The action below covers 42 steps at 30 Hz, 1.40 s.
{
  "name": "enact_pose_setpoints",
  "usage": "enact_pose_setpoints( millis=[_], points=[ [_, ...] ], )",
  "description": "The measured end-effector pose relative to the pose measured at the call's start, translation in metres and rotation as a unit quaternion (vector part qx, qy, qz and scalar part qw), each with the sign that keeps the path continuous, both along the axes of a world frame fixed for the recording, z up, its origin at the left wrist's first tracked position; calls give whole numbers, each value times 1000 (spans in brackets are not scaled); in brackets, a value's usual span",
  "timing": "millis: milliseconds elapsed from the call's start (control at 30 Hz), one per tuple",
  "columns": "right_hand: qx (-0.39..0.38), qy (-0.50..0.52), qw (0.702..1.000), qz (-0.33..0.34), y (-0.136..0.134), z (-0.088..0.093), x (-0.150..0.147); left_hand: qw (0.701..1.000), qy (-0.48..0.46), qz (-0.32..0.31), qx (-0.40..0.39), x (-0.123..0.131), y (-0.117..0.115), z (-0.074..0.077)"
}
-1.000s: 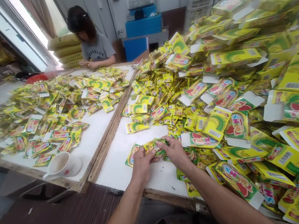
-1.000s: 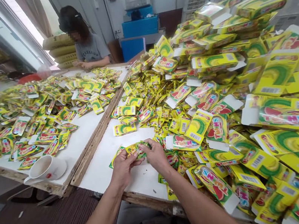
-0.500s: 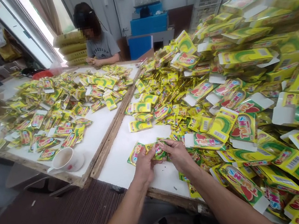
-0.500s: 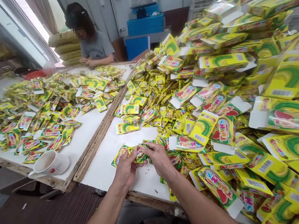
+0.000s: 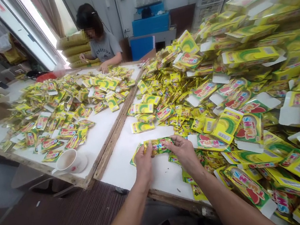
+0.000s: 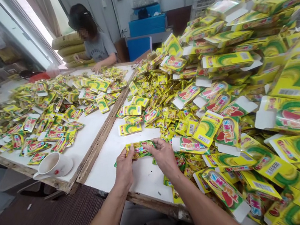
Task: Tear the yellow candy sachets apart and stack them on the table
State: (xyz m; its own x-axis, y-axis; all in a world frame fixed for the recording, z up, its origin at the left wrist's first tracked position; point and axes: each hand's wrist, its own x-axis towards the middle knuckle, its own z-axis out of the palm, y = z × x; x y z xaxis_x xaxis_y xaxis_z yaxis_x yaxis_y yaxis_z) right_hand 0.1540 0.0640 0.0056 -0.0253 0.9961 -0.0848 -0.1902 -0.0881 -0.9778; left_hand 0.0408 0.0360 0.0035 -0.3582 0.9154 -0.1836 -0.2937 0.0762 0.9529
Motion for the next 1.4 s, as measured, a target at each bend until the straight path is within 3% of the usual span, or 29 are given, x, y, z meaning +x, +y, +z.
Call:
enact_pose_setpoints(
  millis=[167,300,433,533,633,700,800,867,933,1067,1167,1267,1400],
  points=[
    [37,-28,999,-26,-4,-11,-11,1000,-8,-14,21,10,2,-3],
    [30,-54,998,-5,-7,-11,-11,997,-73,-3,19,13,5,-5],
    [65,-157,985,40,-8,-4,-7,993,-109,-27,23,15,5,0],
    [69,-138,987,49,-9,0,-4,998,-41,-42,30,11,4,6],
    [34,-120,992,17,-8,3,1,993,105,-40,19,-9,5,10],
    [11,-165,986,-12,-6,6,6,961,276,-21,-23,-29,4,10],
    [25,-269,962,-43,-1,8,13,836,534,-45,-117,-55,1,8],
    [50,-317,946,-38,2,8,15,775,607,-102,-144,-63,-2,7],
    [68,-330,941,-28,4,6,15,763,614,-140,-145,-62,-5,7],
    [73,-330,940,-45,6,2,12,800,567,-158,-115,-52,-7,3],
    [57,-343,938,-3,8,1,11,878,444,-155,-85,-50,-7,-7],
    [18,-316,944,92,9,4,16,957,240,-145,-69,-53,-10,-14],
    [19,-279,950,139,11,7,25,979,70,-176,-74,-55,-13,-11]
  ],
)
